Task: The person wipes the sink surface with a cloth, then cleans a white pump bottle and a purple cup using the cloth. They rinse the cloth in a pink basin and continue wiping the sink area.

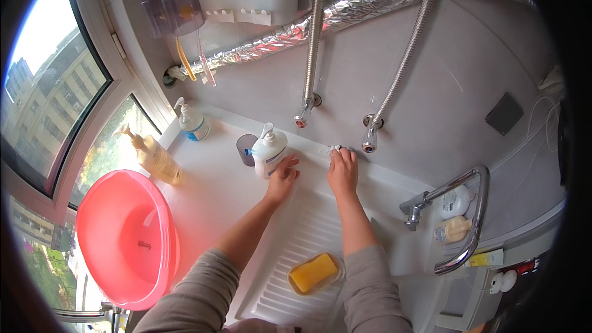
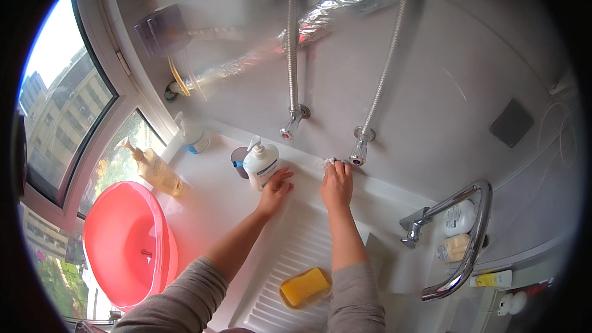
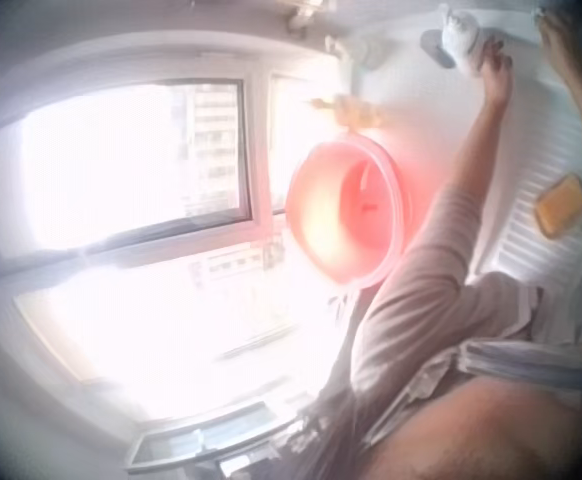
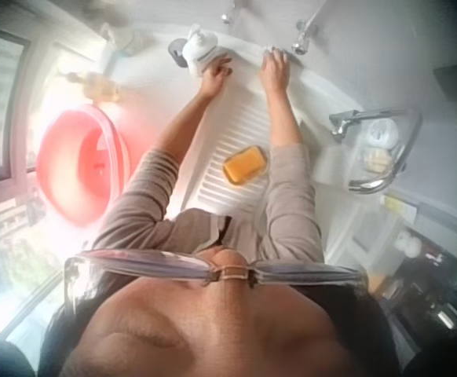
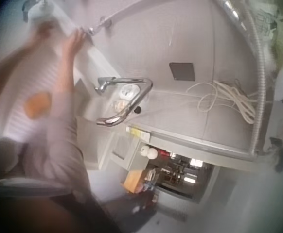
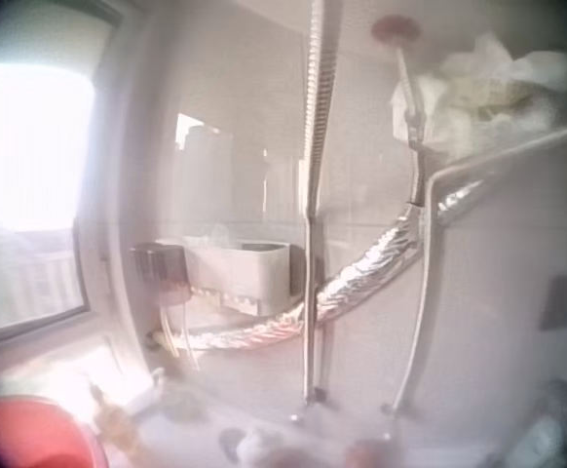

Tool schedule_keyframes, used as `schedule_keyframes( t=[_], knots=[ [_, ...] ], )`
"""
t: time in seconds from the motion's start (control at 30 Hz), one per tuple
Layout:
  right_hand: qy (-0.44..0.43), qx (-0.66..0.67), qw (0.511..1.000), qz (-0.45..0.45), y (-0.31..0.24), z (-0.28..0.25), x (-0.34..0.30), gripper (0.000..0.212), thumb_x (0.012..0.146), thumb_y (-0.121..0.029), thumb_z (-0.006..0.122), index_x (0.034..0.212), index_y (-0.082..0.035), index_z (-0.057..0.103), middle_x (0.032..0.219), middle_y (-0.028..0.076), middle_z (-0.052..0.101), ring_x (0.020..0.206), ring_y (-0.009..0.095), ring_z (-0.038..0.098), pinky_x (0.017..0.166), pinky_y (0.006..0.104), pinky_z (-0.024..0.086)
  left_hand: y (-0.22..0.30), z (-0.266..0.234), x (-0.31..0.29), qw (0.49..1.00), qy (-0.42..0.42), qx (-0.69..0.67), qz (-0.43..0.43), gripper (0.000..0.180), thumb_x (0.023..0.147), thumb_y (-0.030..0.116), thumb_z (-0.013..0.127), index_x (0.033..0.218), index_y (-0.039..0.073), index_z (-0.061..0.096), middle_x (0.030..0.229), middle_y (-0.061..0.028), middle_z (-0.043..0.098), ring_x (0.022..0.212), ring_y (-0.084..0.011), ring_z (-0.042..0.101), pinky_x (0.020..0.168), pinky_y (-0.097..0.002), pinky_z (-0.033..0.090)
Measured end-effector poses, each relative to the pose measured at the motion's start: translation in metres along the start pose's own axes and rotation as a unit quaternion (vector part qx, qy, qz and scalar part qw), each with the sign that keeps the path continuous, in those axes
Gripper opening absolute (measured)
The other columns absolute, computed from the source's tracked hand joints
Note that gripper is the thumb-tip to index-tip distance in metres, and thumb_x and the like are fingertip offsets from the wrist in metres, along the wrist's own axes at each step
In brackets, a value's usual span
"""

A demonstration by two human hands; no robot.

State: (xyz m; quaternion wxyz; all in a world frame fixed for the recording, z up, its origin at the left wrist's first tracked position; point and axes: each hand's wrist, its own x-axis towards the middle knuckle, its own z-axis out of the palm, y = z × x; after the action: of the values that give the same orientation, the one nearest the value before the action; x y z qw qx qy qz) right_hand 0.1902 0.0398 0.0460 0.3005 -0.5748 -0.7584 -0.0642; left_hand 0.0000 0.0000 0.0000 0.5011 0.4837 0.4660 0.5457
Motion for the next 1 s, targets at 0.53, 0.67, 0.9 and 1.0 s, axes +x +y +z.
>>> schedule_keyframes(
  t=[0.53,0.67,0.9,1.0],
  knots=[
    [-0.006,-0.012,1.000,-0.011,-0.023,0.006,0.009,0.017,0.084,-0.010,0.061,0.098,-0.001,0.065,0.110,0.009,0.052,0.104,0.028,0.050,0.090,0.0402,0.043,0.001,-0.085,0.034,0.995,0.099,0.008,-0.007,0.048,0.093,-0.002,0.040,0.141,0.003,0.038,0.128,-0.0144,0.055,0.092,-0.0177,0.061,0.087,-0.0314,0.052],
    [-0.040,0.054,0.998,0.003,-0.038,0.021,0.019,0.019,0.083,-0.009,0.063,0.098,0.002,0.065,0.111,0.011,0.051,0.108,0.028,0.049,0.096,0.0382,0.041,0.003,-0.095,0.036,0.991,0.135,-0.018,0.019,0.043,0.093,-0.001,0.042,0.135,-0.001,0.044,0.114,-0.0167,0.062,0.083,-0.0176,0.063,0.080,-0.0293,0.054],
    [-0.014,0.087,0.993,-0.075,-0.136,0.085,0.063,0.023,0.083,-0.010,0.061,0.103,0.002,0.064,0.113,0.011,0.052,0.108,0.031,0.047,0.094,0.0393,0.042,-0.002,-0.079,0.028,0.987,0.130,0.014,0.096,0.033,0.095,0.005,0.049,0.127,-0.001,0.050,0.097,-0.0099,0.063,0.082,-0.0149,0.062,0.077,-0.0284,0.054],
    [-0.044,0.108,0.989,-0.091,-0.160,0.096,0.077,0.026,0.083,-0.011,0.062,0.106,0.001,0.063,0.113,0.010,0.052,0.107,0.030,0.048,0.094,0.0383,0.042,0.007,-0.083,0.029,0.977,0.190,0.046,0.086,0.027,0.095,0.004,0.049,0.121,-0.001,0.054,0.090,-0.0074,0.062,0.076,-0.0126,0.061,0.071,-0.0266,0.053]
  ],
)
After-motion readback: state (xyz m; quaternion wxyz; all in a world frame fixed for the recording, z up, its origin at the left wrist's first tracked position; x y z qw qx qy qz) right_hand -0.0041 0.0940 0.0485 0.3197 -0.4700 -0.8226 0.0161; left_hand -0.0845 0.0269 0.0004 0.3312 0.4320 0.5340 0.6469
